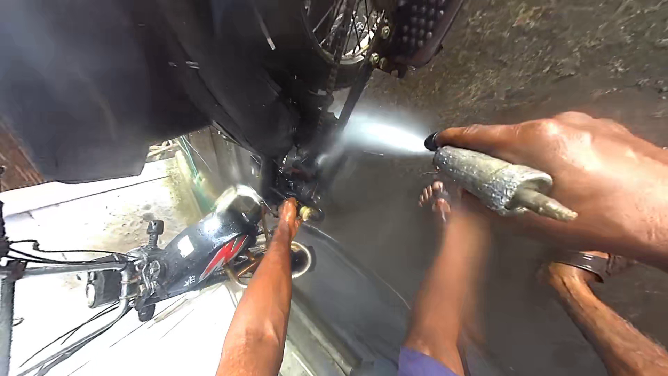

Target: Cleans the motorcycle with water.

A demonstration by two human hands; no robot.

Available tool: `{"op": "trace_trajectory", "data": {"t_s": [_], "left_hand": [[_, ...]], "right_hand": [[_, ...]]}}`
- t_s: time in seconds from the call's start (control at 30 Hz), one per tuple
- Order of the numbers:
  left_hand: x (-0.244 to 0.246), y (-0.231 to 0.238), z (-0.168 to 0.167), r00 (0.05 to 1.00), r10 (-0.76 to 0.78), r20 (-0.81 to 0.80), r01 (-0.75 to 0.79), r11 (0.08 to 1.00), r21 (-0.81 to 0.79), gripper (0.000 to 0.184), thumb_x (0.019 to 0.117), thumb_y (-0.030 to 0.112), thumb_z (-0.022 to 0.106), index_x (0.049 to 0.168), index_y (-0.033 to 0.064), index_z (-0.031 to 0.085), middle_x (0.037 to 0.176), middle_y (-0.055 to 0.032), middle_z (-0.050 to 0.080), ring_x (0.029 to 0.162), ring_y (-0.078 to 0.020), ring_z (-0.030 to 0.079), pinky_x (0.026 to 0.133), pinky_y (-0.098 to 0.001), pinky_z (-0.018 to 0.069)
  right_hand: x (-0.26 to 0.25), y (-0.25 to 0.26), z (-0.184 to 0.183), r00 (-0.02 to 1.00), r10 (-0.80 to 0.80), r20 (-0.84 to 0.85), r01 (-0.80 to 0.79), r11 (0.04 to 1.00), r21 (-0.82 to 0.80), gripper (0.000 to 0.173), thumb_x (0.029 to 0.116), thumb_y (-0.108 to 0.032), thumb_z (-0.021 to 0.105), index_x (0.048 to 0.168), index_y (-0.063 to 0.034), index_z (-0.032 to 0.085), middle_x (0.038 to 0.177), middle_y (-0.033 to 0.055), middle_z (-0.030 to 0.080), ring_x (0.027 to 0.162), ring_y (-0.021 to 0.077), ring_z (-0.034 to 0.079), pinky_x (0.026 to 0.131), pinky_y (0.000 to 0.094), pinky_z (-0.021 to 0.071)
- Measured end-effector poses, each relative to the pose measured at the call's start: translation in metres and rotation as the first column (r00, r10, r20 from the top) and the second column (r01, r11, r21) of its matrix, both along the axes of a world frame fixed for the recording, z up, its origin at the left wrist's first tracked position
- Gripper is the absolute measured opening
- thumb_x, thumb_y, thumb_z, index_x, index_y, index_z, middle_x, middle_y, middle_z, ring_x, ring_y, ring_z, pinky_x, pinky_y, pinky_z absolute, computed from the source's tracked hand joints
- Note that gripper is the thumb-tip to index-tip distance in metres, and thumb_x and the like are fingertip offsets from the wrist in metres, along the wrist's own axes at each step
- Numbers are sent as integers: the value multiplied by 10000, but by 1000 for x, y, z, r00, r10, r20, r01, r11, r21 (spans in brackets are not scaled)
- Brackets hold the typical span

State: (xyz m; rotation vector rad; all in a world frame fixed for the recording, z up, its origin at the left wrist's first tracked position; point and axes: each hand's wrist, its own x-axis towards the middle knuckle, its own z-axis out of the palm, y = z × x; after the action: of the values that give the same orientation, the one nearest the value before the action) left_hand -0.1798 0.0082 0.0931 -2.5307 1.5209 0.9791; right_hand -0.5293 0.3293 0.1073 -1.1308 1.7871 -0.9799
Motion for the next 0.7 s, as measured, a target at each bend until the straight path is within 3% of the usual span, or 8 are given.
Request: {"op": "trace_trajectory", "data": {"t_s": [0.17,0.23,0.33,0.4,0.43,0.5,0.6,0.7], "left_hand": [[4,2,-8,999,-18,-44,18,1000,-1,461,1056,299,460,1414,10,487,1343,-238,552,1181,-363,565,936,-575,504],[1,6,-12,996,-34,-80,33,999,-10,471,1063,293,473,1445,18,469,1346,-244,558,1186,-371,576,945,-580,514],[-22,24,6,996,-50,-70,47,998,-34,464,1062,206,504,1474,10,416,1300,-219,586,1115,-303,603,922,-486,526],[-37,32,20,996,-86,37,90,990,-105,512,1030,112,588,1479,-2,372,1341,-212,553,1172,-271,578,982,-428,509],[-26,31,14,977,-182,111,202,957,-207,612,979,132,662,1484,-31,358,1376,-251,527,1232,-310,556,1025,-446,499],[-2,9,3,877,-314,364,441,828,-347,867,890,320,736,1542,-50,303,1479,-334,424,1360,-447,454,1109,-554,426],[7,-41,11,584,-495,644,765,600,-233,1089,839,579,642,1598,-52,182,1648,-288,224,1527,-440,230,1228,-596,167],[19,-90,-3,382,-669,638,912,383,-145,1274,760,803,597,1608,-43,160,1672,-240,214,1550,-393,212,1238,-595,155]], "right_hand": [[18,-32,21,999,32,32,-33,999,25,658,717,-328,763,1364,-315,643,771,-12,669,648,233,661,509,506,510],[35,-56,35,999,38,37,-36,998,-43,662,683,-343,763,1337,-337,655,738,-42,646,623,207,650,484,483,507],[58,-105,58,985,142,95,-123,975,-184,576,670,-359,800,1236,-345,689,774,-99,649,689,134,647,531,424,505],[67,-145,61,960,238,151,-202,954,-223,447,718,-373,826,1145,-313,708,857,-74,684,786,148,670,615,457,536],[71,-165,59,946,276,168,-238,947,-218,375,738,-371,830,1085,-294,709,841,-59,673,780,160,665,614,473,531],[78,-198,53,930,330,164,-298,935,-193,245,799,-391,790,1003,-283,710,806,-46,666,763,168,666,610,491,535],[85,-224,51,913,364,182,-333,925,-182,166,832,-286,777,980,-235,720,794,-18,665,762,187,665,626,499,525],[91,-235,43,912,358,202,-326,929,-177,145,846,-262,760,974,-209,717,789,-4,667,757,191,668,632,503,529]]}}
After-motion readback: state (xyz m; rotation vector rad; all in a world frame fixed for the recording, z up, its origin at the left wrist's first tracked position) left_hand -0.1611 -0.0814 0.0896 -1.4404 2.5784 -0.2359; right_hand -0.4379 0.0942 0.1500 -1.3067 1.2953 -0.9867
